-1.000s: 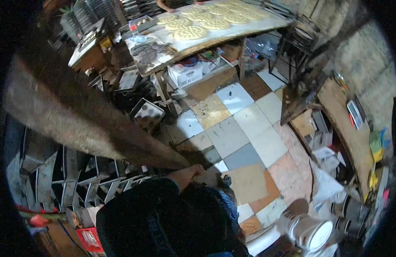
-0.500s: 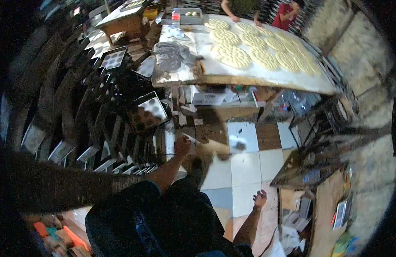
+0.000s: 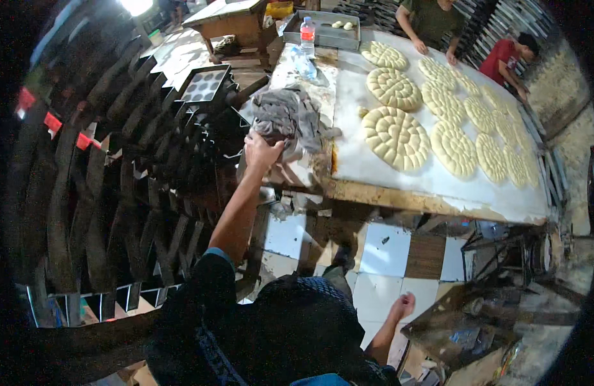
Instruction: Separate small balls of dough from a larger patterned piece and place them into a baking tray.
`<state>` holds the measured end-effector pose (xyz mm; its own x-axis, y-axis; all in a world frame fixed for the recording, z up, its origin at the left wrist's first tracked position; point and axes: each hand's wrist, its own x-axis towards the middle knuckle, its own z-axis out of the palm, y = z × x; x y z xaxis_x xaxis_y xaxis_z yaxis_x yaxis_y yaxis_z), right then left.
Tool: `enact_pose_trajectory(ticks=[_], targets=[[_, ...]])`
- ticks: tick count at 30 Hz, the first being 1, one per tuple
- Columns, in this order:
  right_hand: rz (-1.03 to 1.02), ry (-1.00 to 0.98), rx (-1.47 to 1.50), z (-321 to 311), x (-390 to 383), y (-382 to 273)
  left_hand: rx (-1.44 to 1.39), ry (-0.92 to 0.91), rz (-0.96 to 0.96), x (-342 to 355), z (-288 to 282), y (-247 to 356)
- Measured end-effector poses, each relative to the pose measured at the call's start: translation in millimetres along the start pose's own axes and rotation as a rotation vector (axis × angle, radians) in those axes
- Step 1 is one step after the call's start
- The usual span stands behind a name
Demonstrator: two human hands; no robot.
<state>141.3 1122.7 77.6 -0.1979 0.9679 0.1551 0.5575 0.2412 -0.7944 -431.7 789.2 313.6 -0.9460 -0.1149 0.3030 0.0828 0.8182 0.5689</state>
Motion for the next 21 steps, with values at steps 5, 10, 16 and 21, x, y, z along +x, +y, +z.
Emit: enact_pose_trajectory(ticks=[5,10,16,21], targets=[[-0.394,0.198,0.145,17.1,135.7,-119.4,0.258,-0.440,-0.157,62.6,23.3,47.2],[-0.467,0.238,0.275,70.7,278.7,-174.5,0.095,-0.177,-0.015,141.3,62.3,80.1],[-0.559,0.052,0.364,161.3,344.2,-311.1,0.019,-0.142,-0.084,219.4,74.6,126.0],[-0.624,-0.124,0.295,201.2,327.7,-334.1,0.064,-0.198,0.082,187.8,112.3,110.3]])
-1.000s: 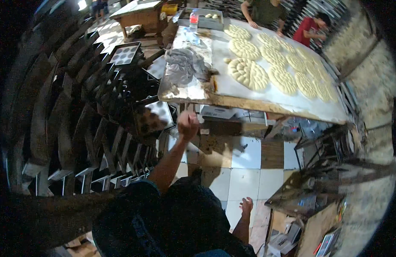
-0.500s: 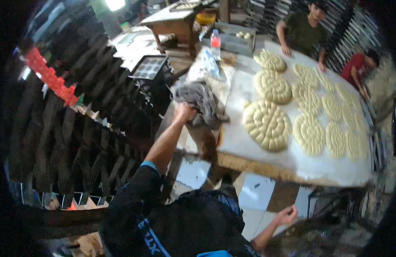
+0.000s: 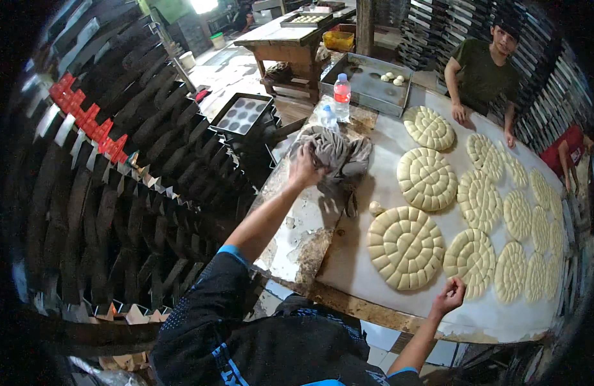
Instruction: Separate small balls of dough from a larger patterned piece and place them into a baking tray.
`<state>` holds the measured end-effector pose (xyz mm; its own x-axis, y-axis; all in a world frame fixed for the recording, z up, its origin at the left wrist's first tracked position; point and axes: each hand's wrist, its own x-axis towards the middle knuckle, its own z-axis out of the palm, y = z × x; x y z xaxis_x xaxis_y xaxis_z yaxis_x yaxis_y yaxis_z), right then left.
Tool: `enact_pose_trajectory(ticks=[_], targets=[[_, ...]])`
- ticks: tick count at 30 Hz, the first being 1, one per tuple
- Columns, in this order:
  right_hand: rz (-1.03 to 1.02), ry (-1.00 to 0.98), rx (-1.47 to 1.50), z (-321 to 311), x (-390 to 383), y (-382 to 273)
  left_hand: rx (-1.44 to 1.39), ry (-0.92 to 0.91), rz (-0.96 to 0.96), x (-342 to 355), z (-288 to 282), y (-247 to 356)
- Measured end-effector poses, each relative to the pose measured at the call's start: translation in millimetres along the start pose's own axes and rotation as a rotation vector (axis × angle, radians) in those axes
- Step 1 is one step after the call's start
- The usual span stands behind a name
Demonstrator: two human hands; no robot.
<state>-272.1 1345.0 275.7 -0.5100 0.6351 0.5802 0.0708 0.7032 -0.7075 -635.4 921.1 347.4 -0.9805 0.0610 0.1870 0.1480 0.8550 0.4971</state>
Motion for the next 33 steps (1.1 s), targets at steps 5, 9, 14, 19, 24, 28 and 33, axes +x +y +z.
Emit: enact_pose_trajectory(ticks=[5,9,14,19,24,28,33], targets=[[0.068,0.052,-0.106,-9.2,-51.5,-15.3,0.185,-0.118,0.243,-38.6,37.4,-15.0],[0.167,0.111,-0.228,-25.0,-103.4,-36.1,0.144,-0.181,0.185,-21.4,45.8,-30.5],[0.166,0.100,-0.305,-52.3,-125.7,-79.7,0.095,-0.133,0.184,14.8,70.2,-42.0],[0.269,0.189,-0.249,-75.3,-121.4,-83.4,0.128,-0.121,0.142,33.0,68.4,-31.2],[0.246,0.194,-0.089,-67.7,-88.9,-35.9,0.254,-0.220,0.241,12.2,22.0,-9.5],[0.212,0.059,0.062,-30.8,-53.0,-23.9,0.135,-0.075,0.090,-26.7,-17.8,-17.3],[0.176,-0.044,0.257,24.0,-25.5,-21.7,0.185,0.008,-0.003,-124.3,-83.7,-57.0]])
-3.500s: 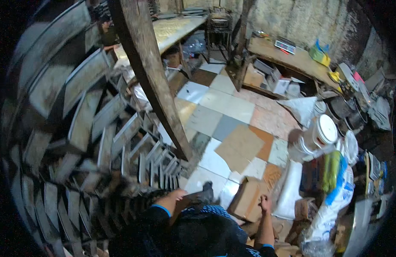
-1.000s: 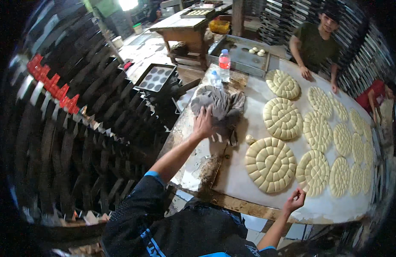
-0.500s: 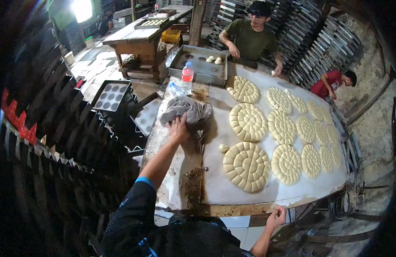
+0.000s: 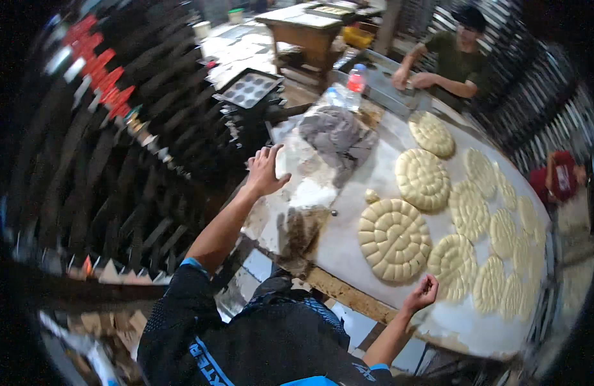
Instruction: Separate small balls of dough from a larger patterned piece and place them into a baking tray.
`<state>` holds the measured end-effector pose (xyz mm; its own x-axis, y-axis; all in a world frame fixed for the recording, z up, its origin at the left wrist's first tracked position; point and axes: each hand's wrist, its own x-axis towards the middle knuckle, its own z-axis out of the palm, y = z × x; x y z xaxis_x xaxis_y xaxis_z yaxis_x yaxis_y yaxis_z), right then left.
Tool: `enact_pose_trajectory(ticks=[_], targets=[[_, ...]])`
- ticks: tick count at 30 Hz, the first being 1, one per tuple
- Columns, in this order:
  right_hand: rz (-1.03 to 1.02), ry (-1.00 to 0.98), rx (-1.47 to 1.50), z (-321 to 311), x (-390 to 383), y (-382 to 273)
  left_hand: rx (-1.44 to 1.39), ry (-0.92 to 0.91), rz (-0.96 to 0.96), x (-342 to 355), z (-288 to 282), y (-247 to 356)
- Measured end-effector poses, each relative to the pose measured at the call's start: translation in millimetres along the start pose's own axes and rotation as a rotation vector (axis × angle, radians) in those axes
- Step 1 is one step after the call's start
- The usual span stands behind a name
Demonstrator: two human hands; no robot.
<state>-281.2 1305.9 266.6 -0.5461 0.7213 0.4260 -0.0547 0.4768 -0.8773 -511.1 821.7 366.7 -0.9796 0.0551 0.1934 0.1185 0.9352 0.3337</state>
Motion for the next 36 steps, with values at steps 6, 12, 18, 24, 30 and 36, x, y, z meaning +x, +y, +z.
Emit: enact_pose_trajectory(ticks=[6,12,18,24,30,36], targets=[[-0.209,-0.356,0.250,104.1,16.3,-37.2,0.295,0.512,-0.170,-113.9,-174.5,-77.8],[-0.613,-0.633,0.398,198.1,-30.7,-213.9,0.843,1.321,-0.330,-249.3,-369.9,-123.4],[-1.179,-0.680,0.561,227.8,-40.7,-448.7,0.758,1.473,-0.385,-311.1,-418.0,-171.5],[-1.708,-0.790,0.740,270.0,-148.7,-678.0,0.783,1.561,-0.258,-318.4,-460.9,-178.3],[-2.030,-0.044,0.942,243.2,-237.4,-881.4,0.560,1.542,-0.030,-314.9,-483.2,-188.5],[-1.933,-0.403,1.044,205.2,-316.9,-1027.3,0.600,1.356,-0.009,-314.1,-496.2,-195.9]])
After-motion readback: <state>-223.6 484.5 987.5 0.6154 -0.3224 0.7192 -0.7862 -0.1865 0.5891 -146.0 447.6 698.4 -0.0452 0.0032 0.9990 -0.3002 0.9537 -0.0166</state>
